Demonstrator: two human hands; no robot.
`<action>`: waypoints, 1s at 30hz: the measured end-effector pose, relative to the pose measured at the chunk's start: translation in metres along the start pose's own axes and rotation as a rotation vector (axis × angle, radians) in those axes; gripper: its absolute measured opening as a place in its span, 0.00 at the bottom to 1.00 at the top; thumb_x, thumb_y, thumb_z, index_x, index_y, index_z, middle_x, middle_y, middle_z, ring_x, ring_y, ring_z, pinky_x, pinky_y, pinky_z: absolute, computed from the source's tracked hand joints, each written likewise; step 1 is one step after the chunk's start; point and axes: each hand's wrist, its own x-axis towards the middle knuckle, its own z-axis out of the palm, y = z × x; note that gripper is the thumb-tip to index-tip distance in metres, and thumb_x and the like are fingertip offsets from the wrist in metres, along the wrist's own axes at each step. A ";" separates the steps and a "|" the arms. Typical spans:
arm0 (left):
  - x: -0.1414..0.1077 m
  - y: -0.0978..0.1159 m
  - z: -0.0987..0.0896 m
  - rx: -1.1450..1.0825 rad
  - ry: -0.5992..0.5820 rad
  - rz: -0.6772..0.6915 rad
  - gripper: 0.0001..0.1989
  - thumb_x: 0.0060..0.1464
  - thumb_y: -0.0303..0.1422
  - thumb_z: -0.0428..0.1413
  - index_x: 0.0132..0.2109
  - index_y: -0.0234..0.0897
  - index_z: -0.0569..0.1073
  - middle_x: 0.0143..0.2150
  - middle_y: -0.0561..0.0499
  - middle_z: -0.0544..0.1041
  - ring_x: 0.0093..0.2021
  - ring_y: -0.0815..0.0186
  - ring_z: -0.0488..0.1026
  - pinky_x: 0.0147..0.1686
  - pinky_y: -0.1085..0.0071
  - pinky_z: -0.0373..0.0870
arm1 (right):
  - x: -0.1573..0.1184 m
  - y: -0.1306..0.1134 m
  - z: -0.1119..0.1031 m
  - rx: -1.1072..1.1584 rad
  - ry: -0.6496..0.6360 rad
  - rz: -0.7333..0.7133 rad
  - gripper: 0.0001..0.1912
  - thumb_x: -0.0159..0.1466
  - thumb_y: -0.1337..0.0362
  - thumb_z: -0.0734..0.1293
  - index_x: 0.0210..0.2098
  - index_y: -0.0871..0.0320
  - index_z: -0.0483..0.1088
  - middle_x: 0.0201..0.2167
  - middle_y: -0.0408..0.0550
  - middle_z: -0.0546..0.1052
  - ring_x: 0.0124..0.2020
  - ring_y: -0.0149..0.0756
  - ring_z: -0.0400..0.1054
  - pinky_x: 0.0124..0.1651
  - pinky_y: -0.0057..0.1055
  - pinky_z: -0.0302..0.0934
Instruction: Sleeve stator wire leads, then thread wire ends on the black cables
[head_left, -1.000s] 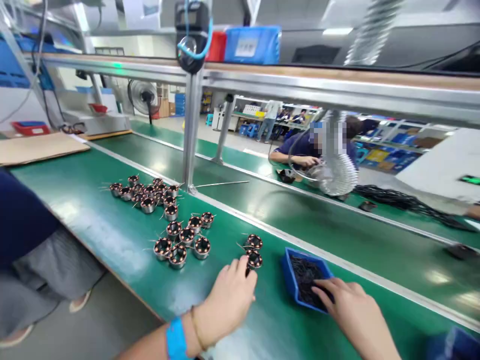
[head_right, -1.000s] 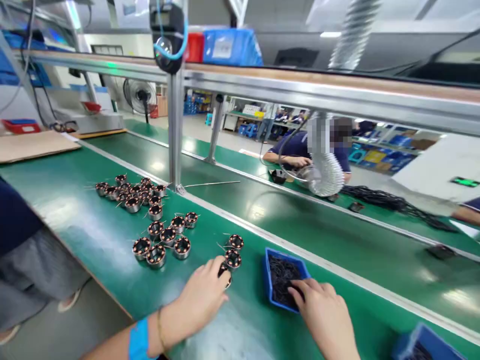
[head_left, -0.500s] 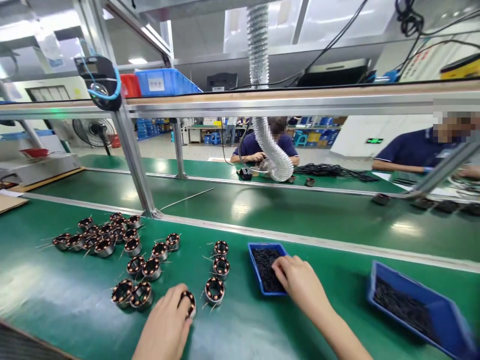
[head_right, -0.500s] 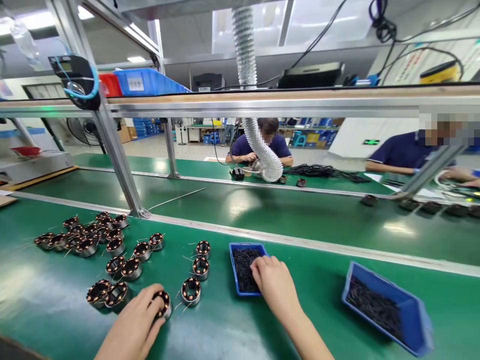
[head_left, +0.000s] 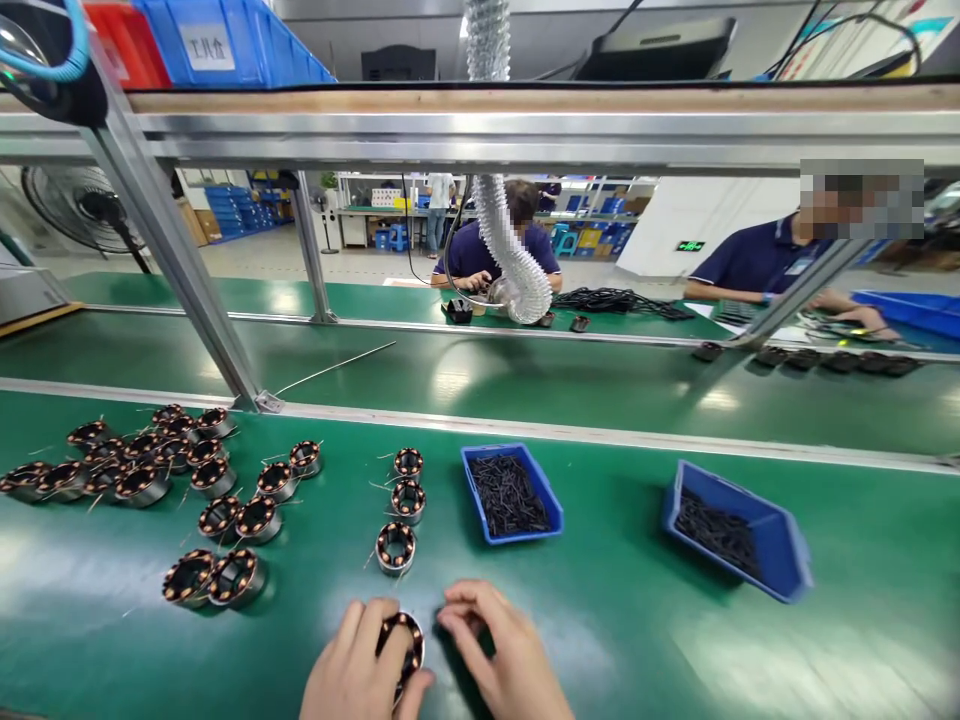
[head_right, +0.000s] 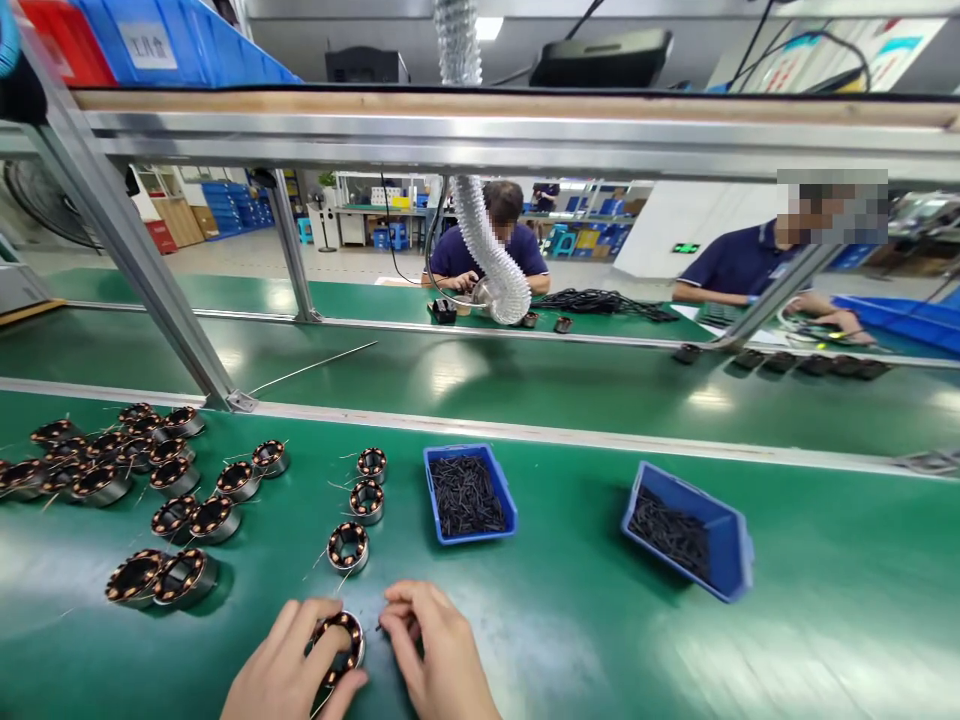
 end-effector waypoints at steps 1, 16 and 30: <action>0.000 -0.001 -0.001 -0.008 -0.009 0.016 0.09 0.54 0.29 0.61 0.41 0.43 0.69 0.44 0.51 0.75 0.39 0.59 0.73 0.32 0.69 0.72 | -0.001 0.001 0.002 -0.023 0.021 -0.049 0.05 0.71 0.65 0.61 0.45 0.54 0.68 0.31 0.44 0.78 0.29 0.32 0.75 0.33 0.23 0.69; -0.001 -0.003 -0.001 -0.021 0.000 0.038 0.09 0.54 0.31 0.62 0.42 0.42 0.70 0.44 0.49 0.75 0.39 0.59 0.73 0.32 0.68 0.73 | 0.009 -0.010 -0.003 -0.187 -0.028 -0.299 0.11 0.75 0.67 0.55 0.43 0.55 0.68 0.27 0.45 0.75 0.27 0.33 0.69 0.29 0.25 0.65; -0.001 -0.002 -0.002 -0.040 0.010 0.043 0.06 0.57 0.32 0.59 0.42 0.41 0.71 0.45 0.47 0.75 0.39 0.59 0.73 0.32 0.68 0.73 | 0.004 -0.007 -0.001 -0.131 -0.029 -0.222 0.08 0.72 0.70 0.59 0.42 0.54 0.68 0.29 0.44 0.76 0.28 0.34 0.70 0.31 0.27 0.67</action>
